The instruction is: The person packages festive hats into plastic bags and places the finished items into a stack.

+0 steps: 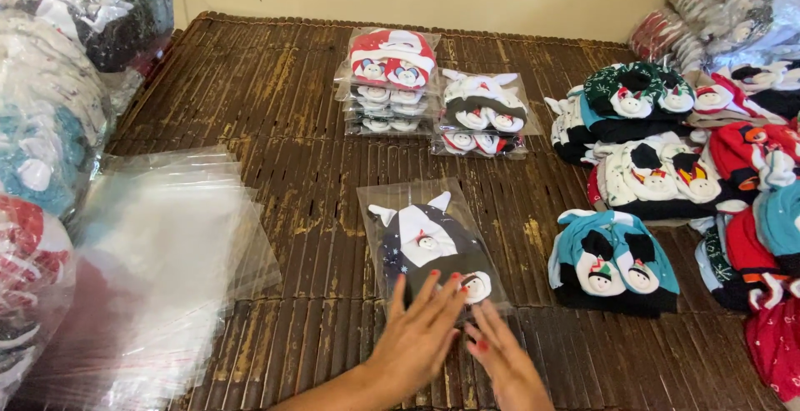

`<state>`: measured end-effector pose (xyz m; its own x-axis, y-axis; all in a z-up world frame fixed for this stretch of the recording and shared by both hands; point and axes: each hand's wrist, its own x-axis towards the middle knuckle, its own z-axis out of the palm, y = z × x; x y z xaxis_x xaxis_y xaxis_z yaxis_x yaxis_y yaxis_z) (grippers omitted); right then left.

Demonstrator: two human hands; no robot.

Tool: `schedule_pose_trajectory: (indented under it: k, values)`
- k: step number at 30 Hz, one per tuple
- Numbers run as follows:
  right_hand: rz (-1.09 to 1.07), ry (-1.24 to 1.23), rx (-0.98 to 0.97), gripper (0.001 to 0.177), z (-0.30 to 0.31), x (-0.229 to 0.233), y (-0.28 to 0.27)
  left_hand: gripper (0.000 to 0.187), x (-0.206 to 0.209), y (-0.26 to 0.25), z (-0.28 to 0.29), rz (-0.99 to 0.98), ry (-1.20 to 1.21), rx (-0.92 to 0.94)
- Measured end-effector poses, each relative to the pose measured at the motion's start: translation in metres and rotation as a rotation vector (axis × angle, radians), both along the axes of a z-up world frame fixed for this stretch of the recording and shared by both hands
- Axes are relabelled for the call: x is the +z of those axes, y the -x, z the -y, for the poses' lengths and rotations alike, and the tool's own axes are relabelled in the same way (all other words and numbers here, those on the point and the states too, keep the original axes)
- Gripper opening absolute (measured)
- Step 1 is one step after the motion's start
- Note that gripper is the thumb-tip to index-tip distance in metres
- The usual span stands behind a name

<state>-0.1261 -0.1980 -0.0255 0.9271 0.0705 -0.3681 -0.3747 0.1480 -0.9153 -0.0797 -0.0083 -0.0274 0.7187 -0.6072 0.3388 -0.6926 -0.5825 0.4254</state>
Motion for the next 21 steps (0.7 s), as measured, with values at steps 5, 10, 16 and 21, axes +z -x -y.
schedule_pose_trajectory:
  k: [5,10,16,21]
  values:
    - [0.613,0.818,0.371,0.061,0.0,-0.048,0.014,0.055,-0.005,0.001,-0.016,-0.019,0.061,0.053]
    - [0.801,1.193,0.59,0.046,-0.009,-0.061,-0.008,0.062,-0.013,0.0,-0.019,0.095,0.061,0.077]
    - [0.747,1.262,0.499,0.053,-0.023,-0.046,-0.008,0.046,-0.008,-0.006,-0.027,0.089,0.061,0.156]
    - [0.822,1.422,0.367,0.074,-0.024,-0.029,-0.012,0.073,-0.024,-0.01,-0.025,0.098,-0.115,0.153]
